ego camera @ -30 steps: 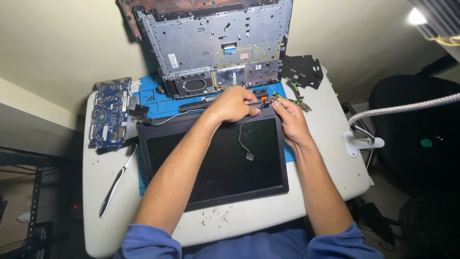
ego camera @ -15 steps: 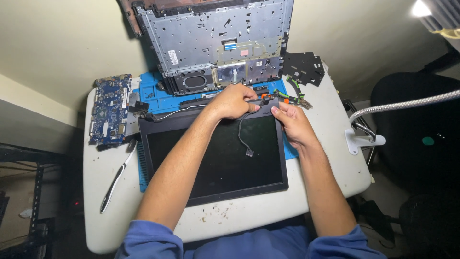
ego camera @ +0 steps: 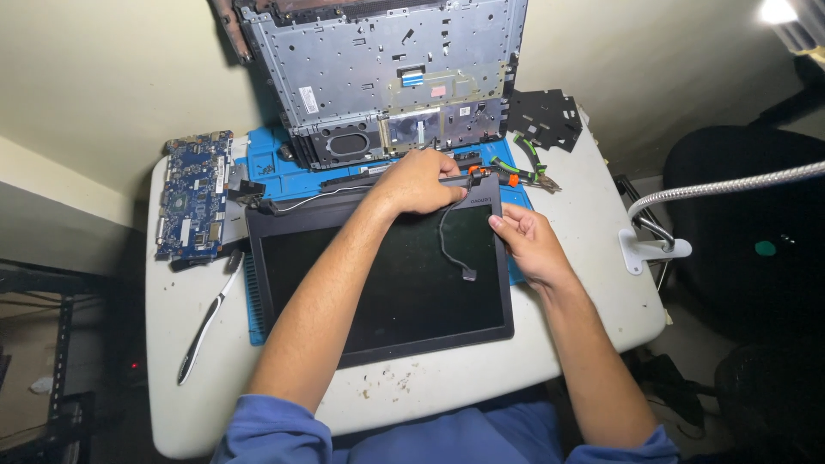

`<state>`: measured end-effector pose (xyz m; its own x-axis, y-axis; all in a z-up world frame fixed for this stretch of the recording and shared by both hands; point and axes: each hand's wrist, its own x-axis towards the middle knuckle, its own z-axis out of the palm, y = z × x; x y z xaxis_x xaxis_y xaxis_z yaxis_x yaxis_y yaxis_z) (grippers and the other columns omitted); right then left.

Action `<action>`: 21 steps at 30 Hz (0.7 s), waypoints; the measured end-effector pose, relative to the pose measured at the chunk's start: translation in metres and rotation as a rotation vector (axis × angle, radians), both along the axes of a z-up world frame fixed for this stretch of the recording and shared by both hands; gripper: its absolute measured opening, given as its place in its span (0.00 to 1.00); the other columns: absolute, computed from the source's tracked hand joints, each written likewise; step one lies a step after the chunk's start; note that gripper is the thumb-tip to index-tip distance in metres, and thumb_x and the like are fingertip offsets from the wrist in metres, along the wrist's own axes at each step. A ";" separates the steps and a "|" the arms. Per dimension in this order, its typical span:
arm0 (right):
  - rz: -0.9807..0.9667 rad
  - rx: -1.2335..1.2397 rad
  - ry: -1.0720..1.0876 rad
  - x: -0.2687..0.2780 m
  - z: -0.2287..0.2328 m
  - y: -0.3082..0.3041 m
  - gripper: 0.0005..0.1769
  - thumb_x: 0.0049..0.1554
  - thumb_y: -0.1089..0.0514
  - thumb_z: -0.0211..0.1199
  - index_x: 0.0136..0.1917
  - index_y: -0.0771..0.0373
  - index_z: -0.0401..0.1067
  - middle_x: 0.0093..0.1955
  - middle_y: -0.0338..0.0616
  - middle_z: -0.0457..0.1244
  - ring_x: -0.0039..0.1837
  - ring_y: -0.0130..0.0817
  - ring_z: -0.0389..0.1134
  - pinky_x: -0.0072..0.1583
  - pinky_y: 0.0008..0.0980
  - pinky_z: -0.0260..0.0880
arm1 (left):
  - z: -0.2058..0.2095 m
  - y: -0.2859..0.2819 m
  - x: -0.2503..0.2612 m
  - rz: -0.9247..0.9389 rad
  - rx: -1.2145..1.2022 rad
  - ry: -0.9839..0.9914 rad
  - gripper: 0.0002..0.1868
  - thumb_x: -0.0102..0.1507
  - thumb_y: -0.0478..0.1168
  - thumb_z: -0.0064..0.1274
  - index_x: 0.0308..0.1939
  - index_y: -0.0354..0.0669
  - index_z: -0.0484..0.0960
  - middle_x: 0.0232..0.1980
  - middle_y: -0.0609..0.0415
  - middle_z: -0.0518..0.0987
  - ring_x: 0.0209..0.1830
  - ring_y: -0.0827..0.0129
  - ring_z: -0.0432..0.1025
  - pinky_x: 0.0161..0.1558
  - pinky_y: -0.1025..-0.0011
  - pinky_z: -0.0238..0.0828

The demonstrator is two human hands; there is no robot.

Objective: The person cleans the frame of a disassembled laptop screen using a toothbrush, scrubbing the edges and corners. They then place a black plastic bezel onto the screen assembly and press it into place.

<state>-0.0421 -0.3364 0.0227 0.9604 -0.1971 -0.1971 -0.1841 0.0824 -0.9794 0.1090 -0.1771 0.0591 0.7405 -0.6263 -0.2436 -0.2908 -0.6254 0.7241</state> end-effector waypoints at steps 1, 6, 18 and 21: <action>-0.005 -0.002 0.000 0.000 -0.011 -0.005 0.18 0.64 0.63 0.58 0.66 0.69 0.73 0.46 0.43 0.72 0.42 0.23 0.70 0.44 0.23 0.74 | 0.004 -0.001 -0.001 -0.005 -0.002 0.000 0.07 0.56 0.47 0.63 0.35 0.53 0.90 0.27 0.57 0.82 0.41 0.55 0.80 0.48 0.57 0.74; -0.028 0.019 0.002 0.002 -0.014 -0.001 0.16 0.65 0.61 0.58 0.65 0.66 0.75 0.42 0.41 0.72 0.38 0.18 0.68 0.38 0.15 0.68 | -0.003 -0.009 -0.001 -0.044 0.001 -0.021 0.11 0.54 0.50 0.67 0.29 0.49 0.88 0.25 0.52 0.80 0.37 0.50 0.78 0.46 0.56 0.73; -0.068 0.026 -0.156 0.031 -0.050 -0.018 0.11 0.70 0.59 0.51 0.56 0.64 0.73 0.37 0.42 0.68 0.38 0.26 0.72 0.41 0.25 0.75 | -0.017 -0.019 0.005 -0.031 0.002 -0.026 0.12 0.50 0.51 0.68 0.19 0.58 0.80 0.20 0.58 0.75 0.32 0.56 0.77 0.41 0.62 0.71; -0.096 -0.007 -0.219 0.045 -0.088 -0.032 0.10 0.71 0.59 0.51 0.56 0.62 0.72 0.39 0.42 0.69 0.43 0.26 0.72 0.47 0.25 0.76 | 0.000 -0.011 0.005 -0.121 0.010 -0.045 0.10 0.56 0.51 0.66 0.31 0.52 0.87 0.28 0.52 0.81 0.40 0.52 0.79 0.45 0.59 0.74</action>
